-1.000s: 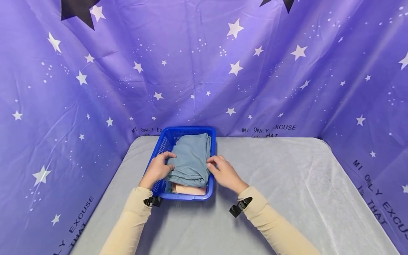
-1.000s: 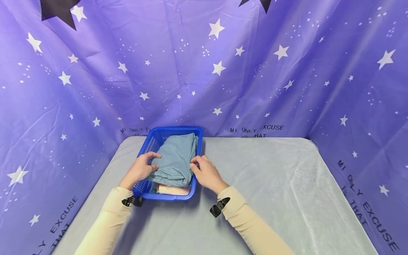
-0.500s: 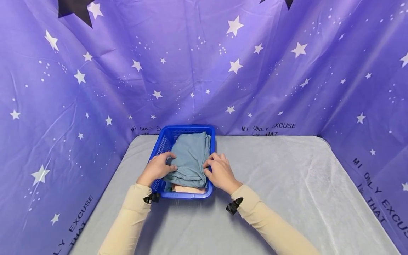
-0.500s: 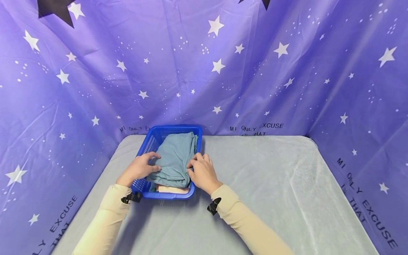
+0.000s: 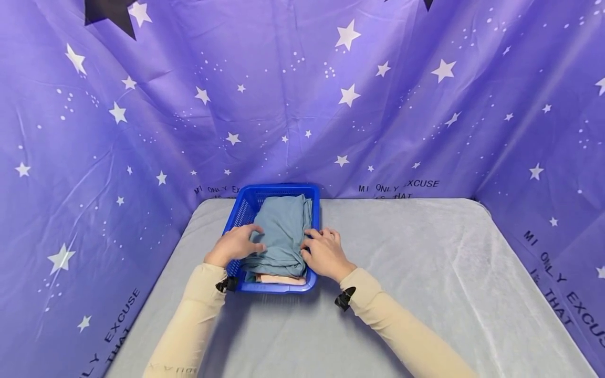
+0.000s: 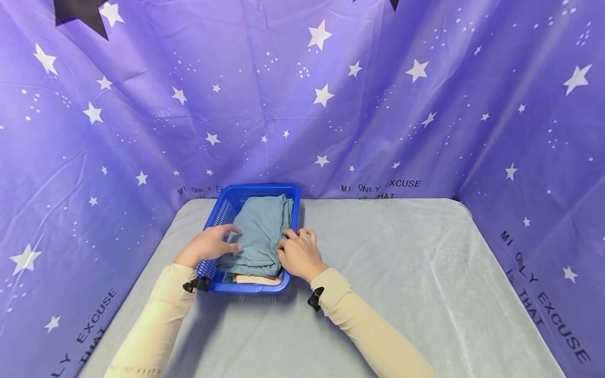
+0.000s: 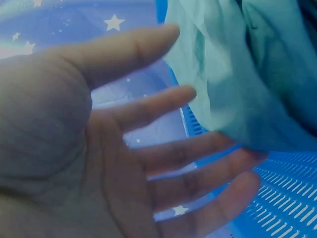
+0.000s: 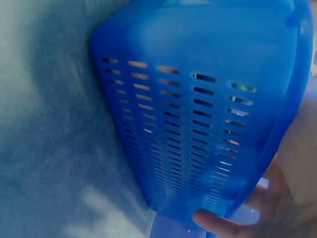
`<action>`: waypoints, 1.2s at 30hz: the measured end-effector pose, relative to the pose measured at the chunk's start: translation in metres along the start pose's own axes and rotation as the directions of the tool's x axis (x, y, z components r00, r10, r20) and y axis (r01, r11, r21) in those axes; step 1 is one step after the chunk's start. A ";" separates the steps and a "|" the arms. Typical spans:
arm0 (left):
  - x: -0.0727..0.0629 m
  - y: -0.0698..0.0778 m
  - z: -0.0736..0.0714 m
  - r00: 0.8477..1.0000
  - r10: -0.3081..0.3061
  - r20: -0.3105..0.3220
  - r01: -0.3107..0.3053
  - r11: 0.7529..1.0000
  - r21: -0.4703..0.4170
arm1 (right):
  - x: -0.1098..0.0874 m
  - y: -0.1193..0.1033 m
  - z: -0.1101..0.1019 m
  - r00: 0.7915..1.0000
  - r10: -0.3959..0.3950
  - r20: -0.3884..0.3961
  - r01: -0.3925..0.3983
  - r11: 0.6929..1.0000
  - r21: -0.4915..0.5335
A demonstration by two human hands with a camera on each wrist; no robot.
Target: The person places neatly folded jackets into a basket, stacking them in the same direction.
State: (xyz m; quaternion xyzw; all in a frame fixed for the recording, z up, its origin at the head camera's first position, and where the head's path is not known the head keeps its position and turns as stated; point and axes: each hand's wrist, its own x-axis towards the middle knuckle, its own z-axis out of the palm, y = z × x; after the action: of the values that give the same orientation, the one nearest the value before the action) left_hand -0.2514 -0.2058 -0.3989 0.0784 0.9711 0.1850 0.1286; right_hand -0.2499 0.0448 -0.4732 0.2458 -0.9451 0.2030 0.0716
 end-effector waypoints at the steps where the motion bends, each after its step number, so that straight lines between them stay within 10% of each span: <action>1: 0.002 0.000 0.000 1.000 0.008 0.023 -0.008 1.000 0.000 | 0.001 0.000 0.000 1.000 -0.002 0.015 0.002 1.000 -0.013; 13: 0.014 -0.005 0.003 0.991 0.037 0.132 -0.037 0.999 0.000 | 0.004 0.005 0.001 0.997 0.007 0.081 -0.006 1.000 -0.009; 27: -0.011 0.001 0.006 0.998 0.043 0.036 -0.041 0.998 -0.049 | -0.015 0.034 0.013 0.953 -0.012 -0.303 0.093 0.963 0.253; 30: -0.018 0.008 0.007 0.993 0.077 -0.087 -0.085 0.992 -0.095 | -0.023 0.041 0.006 0.950 0.032 -0.310 0.078 0.939 0.335; 32: -0.021 0.013 0.010 0.969 0.101 -0.224 -0.133 0.982 -0.134 | -0.028 0.045 0.000 0.956 0.060 -0.289 0.057 0.922 0.383; 36: -0.024 0.023 0.017 0.854 0.128 -0.504 -0.253 0.949 -0.188 | -0.041 0.056 -0.010 0.972 0.099 -0.213 0.002 0.903 0.430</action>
State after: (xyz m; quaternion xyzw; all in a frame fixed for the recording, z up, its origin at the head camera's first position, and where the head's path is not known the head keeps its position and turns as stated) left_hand -0.2213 -0.1839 -0.4008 0.1093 0.9286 0.3303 -0.1294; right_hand -0.2419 0.1112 -0.4934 0.2067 -0.8687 0.4339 0.1199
